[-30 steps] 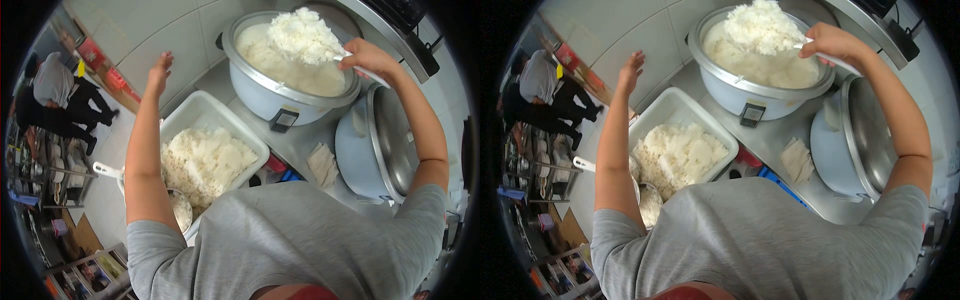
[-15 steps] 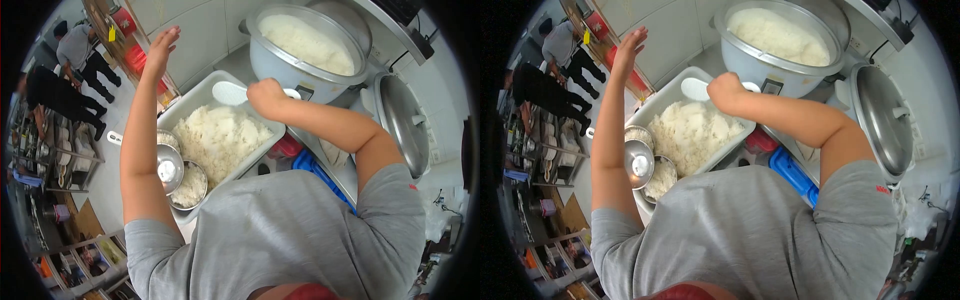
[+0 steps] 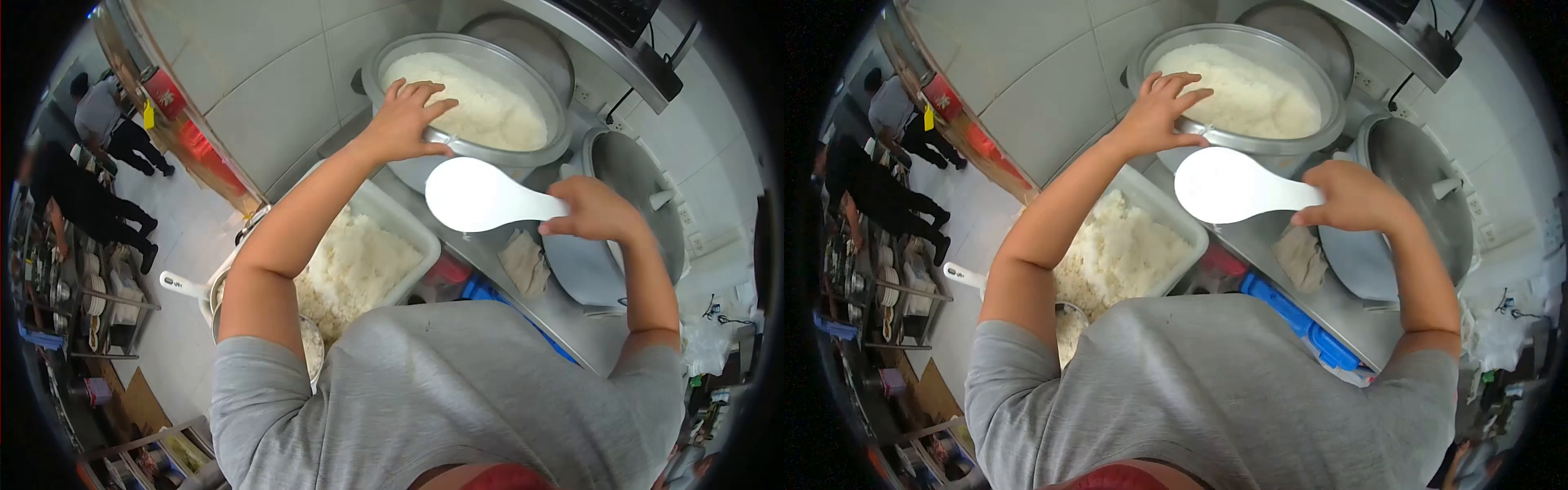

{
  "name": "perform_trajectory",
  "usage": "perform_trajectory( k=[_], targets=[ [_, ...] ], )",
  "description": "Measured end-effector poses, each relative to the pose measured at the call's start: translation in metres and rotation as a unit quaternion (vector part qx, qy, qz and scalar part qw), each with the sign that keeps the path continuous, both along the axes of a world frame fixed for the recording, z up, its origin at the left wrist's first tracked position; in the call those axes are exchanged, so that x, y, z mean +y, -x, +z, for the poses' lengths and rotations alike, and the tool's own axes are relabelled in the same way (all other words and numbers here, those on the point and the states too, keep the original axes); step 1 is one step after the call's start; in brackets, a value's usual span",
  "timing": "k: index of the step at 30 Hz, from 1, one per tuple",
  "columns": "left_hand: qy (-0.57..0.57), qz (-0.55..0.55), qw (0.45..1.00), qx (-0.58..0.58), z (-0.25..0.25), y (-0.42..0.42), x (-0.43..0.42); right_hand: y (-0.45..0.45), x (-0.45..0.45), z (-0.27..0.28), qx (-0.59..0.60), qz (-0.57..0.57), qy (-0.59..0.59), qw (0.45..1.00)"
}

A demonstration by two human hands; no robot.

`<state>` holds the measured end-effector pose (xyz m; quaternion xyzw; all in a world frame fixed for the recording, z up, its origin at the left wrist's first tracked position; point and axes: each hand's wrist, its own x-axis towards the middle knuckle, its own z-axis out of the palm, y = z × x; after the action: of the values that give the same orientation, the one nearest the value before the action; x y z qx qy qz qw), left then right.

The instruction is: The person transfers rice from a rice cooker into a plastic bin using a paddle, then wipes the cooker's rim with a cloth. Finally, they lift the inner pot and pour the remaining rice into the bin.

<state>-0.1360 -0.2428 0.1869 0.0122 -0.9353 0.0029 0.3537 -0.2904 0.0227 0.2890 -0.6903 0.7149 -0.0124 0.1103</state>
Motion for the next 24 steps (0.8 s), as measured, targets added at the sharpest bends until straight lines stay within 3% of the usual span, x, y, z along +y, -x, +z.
perform_trajectory(
  k=[3, 7, 9, 11, 13, 16, 19, 24],
  targets=[
    [-0.077, 0.03, 0.992, 0.092, 0.0, 0.025, -0.036, 0.009, -0.003, 0.041, -0.12, -0.21, -0.073, 0.968],
    [-0.139, 0.138, 0.978, 0.07, 0.007, 0.032, -0.073, 0.052, -0.03, 0.047, -0.1, -0.276, 0.006, 0.956],
    [-0.116, 0.186, 0.974, 0.052, 0.005, 0.028, -0.081, 0.083, -0.056, 0.035, 0.063, -0.204, 0.082, 0.974],
    [-0.098, 0.228, 0.968, 0.043, -0.002, 0.021, -0.085, 0.115, -0.087, 0.013, 0.234, -0.127, 0.185, 0.946],
    [-0.101, 0.275, 0.956, 0.008, -0.006, 0.008, -0.075, 0.123, -0.124, 0.011, 0.308, -0.187, 0.109, 0.927],
    [-0.103, 0.275, 0.956, 0.014, -0.015, -0.005, -0.066, 0.154, -0.167, -0.01, 0.381, -0.073, 0.056, 0.92],
    [-0.124, 0.225, 0.966, 0.039, -0.02, -0.008, -0.06, 0.166, -0.2, -0.017, 0.386, 0.047, 0.077, 0.918],
    [-0.173, 0.199, 0.958, 0.115, -0.015, -0.009, -0.041, 0.165, -0.241, -0.031, 0.365, 0.059, -0.024, 0.929]
  ],
)
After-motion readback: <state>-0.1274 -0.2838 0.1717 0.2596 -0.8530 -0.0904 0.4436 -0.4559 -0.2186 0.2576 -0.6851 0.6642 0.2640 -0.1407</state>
